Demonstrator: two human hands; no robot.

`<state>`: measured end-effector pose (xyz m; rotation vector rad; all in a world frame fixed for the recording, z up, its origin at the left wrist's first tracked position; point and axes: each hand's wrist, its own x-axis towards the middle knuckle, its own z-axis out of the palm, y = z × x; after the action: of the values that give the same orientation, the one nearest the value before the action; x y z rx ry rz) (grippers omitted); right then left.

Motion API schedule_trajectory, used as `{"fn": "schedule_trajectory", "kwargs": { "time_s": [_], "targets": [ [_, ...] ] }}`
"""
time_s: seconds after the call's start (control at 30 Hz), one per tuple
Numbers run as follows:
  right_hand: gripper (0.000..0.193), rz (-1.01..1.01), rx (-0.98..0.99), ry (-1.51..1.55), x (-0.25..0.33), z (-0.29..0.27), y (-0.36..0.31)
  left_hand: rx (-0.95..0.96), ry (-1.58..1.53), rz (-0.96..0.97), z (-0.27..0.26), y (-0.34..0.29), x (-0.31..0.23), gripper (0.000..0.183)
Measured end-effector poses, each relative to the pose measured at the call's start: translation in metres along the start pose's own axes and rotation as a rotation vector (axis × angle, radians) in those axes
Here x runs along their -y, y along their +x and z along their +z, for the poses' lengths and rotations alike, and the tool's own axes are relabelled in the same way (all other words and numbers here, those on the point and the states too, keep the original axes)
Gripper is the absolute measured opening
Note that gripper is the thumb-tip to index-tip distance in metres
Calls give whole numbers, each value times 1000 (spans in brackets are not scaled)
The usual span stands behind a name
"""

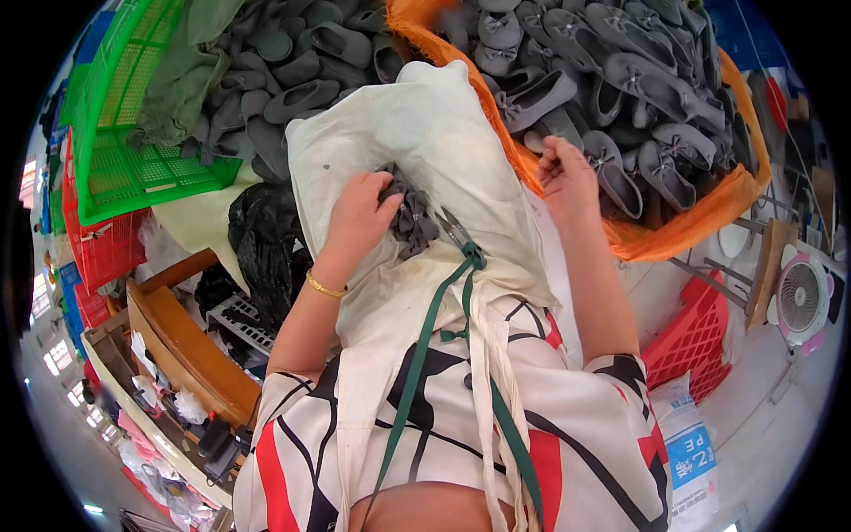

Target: The person sews a decorative bow onto a grey slip-on shoe using a needle and thread. They repeatedly insert the needle into the shoe fabric and pull the thread through to secure the bow, handling the materials with both hands.

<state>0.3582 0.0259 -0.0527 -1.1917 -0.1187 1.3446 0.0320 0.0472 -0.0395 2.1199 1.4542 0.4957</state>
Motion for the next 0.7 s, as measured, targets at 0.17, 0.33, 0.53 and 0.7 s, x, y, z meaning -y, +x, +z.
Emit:
{"fn": "schedule_trajectory", "kwargs": {
  "time_s": [0.17,0.33,0.53,0.7],
  "targets": [
    [23,-21,258,-319,-11,43,-22,-57,68,-224,-2,16,-11,27],
    [17,-111,501,-719,-28,75,-37,102,196,-216,-1,26,6,24],
    [11,-148,546,-841,-47,96,-50,-51,-957,-583,-41,27,20,14],
    [17,-220,594,-769,-71,127,-51,-164,-1295,-449,-48,6,16,13]
  ]
}}
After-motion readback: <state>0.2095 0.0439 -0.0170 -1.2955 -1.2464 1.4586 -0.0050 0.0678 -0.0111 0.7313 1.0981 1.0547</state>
